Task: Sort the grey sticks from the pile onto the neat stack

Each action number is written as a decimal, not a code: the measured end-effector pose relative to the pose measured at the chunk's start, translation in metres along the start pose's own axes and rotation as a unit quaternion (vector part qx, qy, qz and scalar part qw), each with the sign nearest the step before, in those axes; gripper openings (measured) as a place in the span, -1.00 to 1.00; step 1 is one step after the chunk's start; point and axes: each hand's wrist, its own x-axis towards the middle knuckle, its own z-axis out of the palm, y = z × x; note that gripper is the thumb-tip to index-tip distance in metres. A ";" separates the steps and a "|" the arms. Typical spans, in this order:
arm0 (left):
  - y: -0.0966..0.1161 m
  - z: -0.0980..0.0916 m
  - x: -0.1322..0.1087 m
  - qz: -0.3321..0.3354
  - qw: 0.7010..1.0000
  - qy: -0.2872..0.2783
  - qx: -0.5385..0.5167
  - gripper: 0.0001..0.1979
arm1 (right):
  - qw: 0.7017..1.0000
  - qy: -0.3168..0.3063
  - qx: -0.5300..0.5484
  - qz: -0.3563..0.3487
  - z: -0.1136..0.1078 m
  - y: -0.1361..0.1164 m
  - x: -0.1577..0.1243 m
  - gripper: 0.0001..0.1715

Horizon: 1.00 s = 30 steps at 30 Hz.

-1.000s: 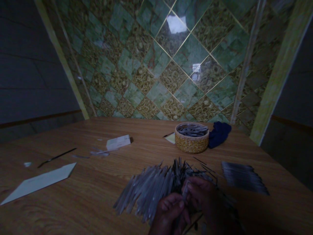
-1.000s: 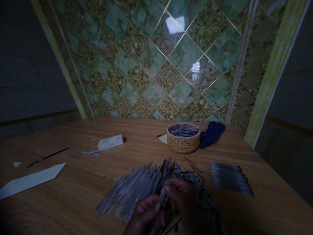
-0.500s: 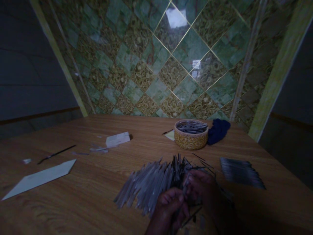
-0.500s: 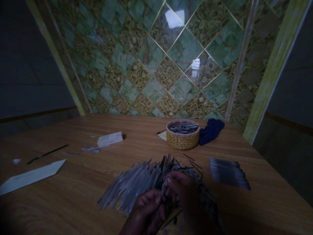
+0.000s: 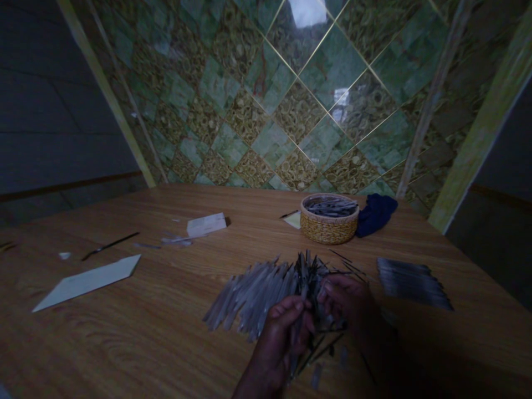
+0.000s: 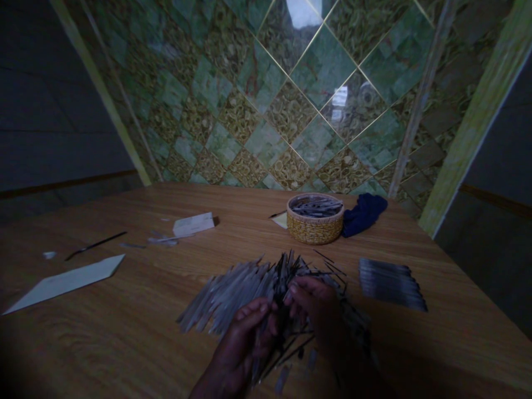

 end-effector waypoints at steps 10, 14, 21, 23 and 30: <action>0.018 -0.011 0.002 0.121 0.978 0.100 -0.135 -0.78 | 0.995 -0.061 -0.050 0.058 0.009 0.014 -0.014 -0.76; 0.030 -0.013 -0.001 0.188 0.969 0.101 -0.124 -0.76 | 0.988 -0.135 0.001 0.074 0.022 0.030 -0.021 -0.79; 0.038 -0.010 -0.007 0.260 0.959 0.095 -0.065 -0.34 | 0.975 -0.169 0.038 0.141 0.037 0.048 -0.032 -0.48; 0.038 -0.010 -0.008 0.261 0.959 0.093 -0.063 -0.36 | 0.971 -0.177 0.033 0.157 0.040 0.051 -0.034 -0.37; 0.035 -0.009 -0.008 0.251 0.959 0.099 -0.081 -0.41 | 0.969 -0.200 -0.016 0.143 0.046 0.063 -0.040 -0.29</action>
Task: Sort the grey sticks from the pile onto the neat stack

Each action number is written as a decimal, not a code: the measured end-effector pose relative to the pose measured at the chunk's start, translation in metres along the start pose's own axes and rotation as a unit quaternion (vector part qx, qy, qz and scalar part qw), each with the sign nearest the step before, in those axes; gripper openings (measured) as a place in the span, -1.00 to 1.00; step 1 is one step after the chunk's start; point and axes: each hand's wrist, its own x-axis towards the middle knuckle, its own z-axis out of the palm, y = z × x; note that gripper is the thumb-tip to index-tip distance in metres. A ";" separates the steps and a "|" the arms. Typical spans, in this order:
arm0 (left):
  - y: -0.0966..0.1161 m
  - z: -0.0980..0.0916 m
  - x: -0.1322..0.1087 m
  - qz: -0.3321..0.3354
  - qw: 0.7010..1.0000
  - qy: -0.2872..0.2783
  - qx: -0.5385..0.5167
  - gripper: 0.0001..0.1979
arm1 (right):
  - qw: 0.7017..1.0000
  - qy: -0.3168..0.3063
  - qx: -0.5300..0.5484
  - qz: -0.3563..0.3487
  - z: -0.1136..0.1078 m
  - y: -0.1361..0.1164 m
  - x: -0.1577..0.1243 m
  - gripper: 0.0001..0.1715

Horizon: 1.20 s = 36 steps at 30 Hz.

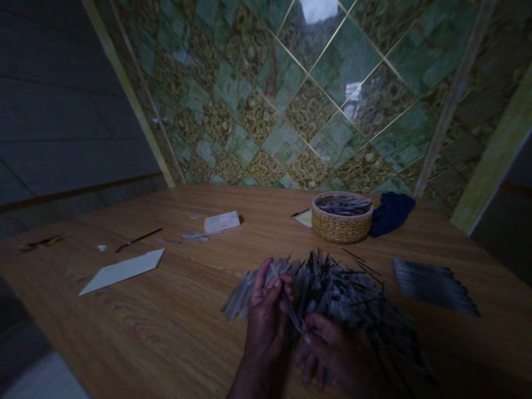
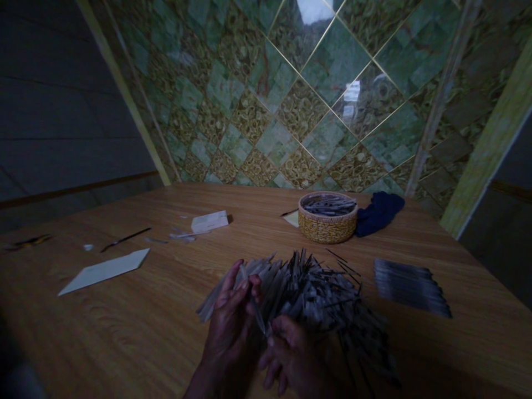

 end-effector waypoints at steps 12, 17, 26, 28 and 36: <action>0.000 0.006 -0.005 -0.003 1.000 0.004 0.018 -0.46 | 0.999 0.001 -0.001 -0.033 0.001 0.005 0.002 -0.45; -0.005 0.008 -0.005 -0.012 1.000 0.014 0.017 -0.52 | 0.998 0.016 -0.001 -0.054 0.003 0.008 0.002 -0.45; -0.006 0.009 -0.004 -0.008 0.998 0.054 0.040 -0.71 | 0.990 0.031 -0.087 -0.111 0.008 0.020 -0.002 -0.72; -0.006 0.010 -0.005 -0.011 0.997 0.060 0.051 -0.74 | 0.984 0.034 -0.130 -0.115 0.007 0.018 -0.005 -0.83; -0.015 0.023 -0.025 -0.021 0.991 0.056 0.117 -0.78 | 0.976 0.033 -0.198 -0.081 0.003 0.005 -0.007 -0.83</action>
